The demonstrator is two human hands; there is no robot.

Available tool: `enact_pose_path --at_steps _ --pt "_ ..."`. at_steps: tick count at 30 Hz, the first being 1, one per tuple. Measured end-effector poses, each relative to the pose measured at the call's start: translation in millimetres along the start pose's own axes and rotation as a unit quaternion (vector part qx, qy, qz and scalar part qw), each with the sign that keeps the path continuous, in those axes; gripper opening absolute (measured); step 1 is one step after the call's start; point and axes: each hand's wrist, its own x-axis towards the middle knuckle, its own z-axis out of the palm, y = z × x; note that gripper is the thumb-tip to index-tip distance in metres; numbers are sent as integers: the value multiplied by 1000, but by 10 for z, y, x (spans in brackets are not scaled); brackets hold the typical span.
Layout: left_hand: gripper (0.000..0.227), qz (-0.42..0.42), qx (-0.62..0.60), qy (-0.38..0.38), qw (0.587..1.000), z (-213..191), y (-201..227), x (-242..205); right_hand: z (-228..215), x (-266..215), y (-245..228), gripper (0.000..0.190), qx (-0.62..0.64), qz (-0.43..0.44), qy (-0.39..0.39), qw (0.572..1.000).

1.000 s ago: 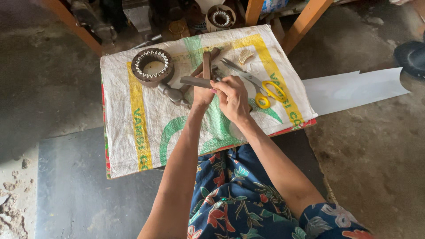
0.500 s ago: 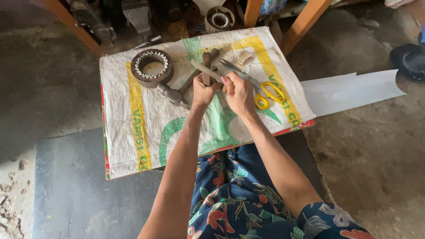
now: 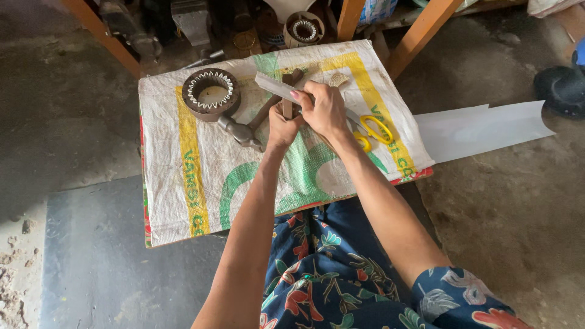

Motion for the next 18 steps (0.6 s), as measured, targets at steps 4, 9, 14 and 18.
enact_pose_path --at_steps 4,9,14,18 --pt "9 28 20 5 999 14 32 24 42 -175 -67 31 -21 16 25 999" --pt "9 -12 25 6 1000 49 119 9 71 -15 -29 34 -35 17 45 998" --pt "16 -20 47 8 999 54 99 0 54 -72 -33 37 -42 24 35 998" --pt "4 25 19 4 1000 40 51 12 81 -224 -63 31 -31 -19 66 997"
